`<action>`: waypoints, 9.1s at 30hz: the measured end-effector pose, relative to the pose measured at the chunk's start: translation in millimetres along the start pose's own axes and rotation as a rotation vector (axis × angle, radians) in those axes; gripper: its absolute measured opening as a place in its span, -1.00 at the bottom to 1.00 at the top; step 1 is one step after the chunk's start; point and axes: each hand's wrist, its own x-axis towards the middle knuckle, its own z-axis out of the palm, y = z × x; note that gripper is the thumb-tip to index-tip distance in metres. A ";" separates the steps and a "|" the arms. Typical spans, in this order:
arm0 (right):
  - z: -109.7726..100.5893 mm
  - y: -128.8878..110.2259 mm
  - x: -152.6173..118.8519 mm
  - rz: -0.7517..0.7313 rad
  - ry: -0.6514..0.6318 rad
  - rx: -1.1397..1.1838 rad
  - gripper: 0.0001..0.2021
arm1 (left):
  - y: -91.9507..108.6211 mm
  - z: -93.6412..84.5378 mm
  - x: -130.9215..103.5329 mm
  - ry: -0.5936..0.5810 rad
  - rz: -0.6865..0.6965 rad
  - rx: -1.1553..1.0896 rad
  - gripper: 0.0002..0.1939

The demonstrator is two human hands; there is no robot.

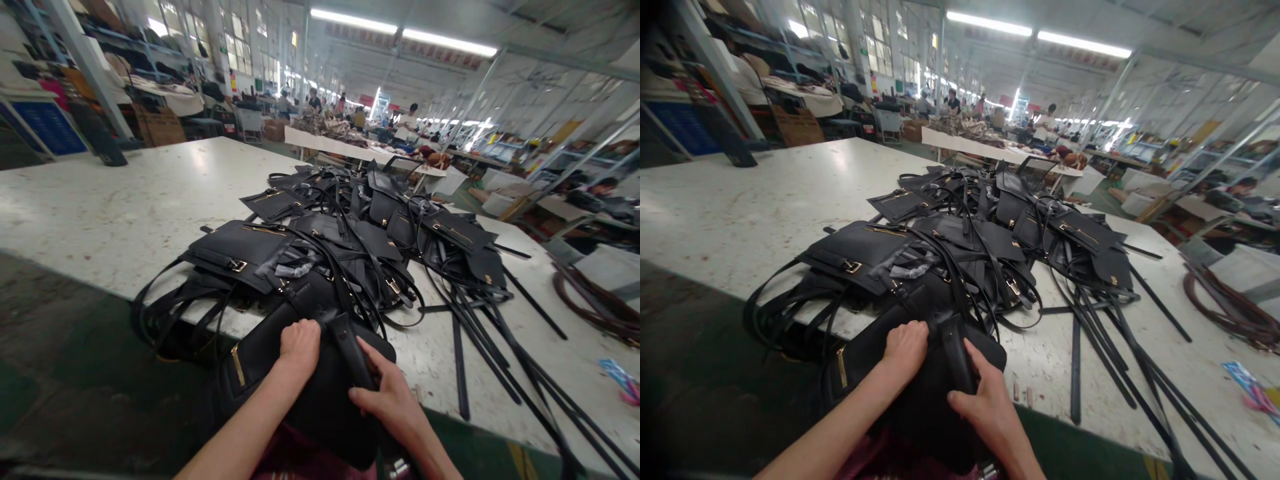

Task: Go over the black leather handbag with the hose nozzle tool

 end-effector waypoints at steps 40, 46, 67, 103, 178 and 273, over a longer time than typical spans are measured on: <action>-4.3 -59.4 -31.9 -0.059 0.085 -0.206 -0.25 | -96.4 40.5 -58.3 0.427 0.154 -0.112 -0.41; 4.9 -55.0 -38.2 0.076 -0.041 -0.291 -0.24 | -86.3 35.7 -38.1 0.356 0.073 -0.028 -0.46; 53.4 -35.9 40.9 -0.077 -0.122 -0.411 -0.25 | -151.1 24.4 -51.1 0.103 0.183 -0.828 -0.23; 17.1 -9.0 -47.8 0.167 -0.300 -0.049 -0.22 | -92.5 33.4 10.0 0.354 -0.025 -0.753 -0.40; -26.5 -97.5 159.8 -0.190 0.009 0.150 -0.30 | -65.1 49.0 17.6 0.319 0.699 0.104 -0.33; 78.1 -32.5 58.0 -0.067 -0.203 -0.306 -0.21 | -104.4 -69.0 152.4 0.325 0.269 -0.961 -0.59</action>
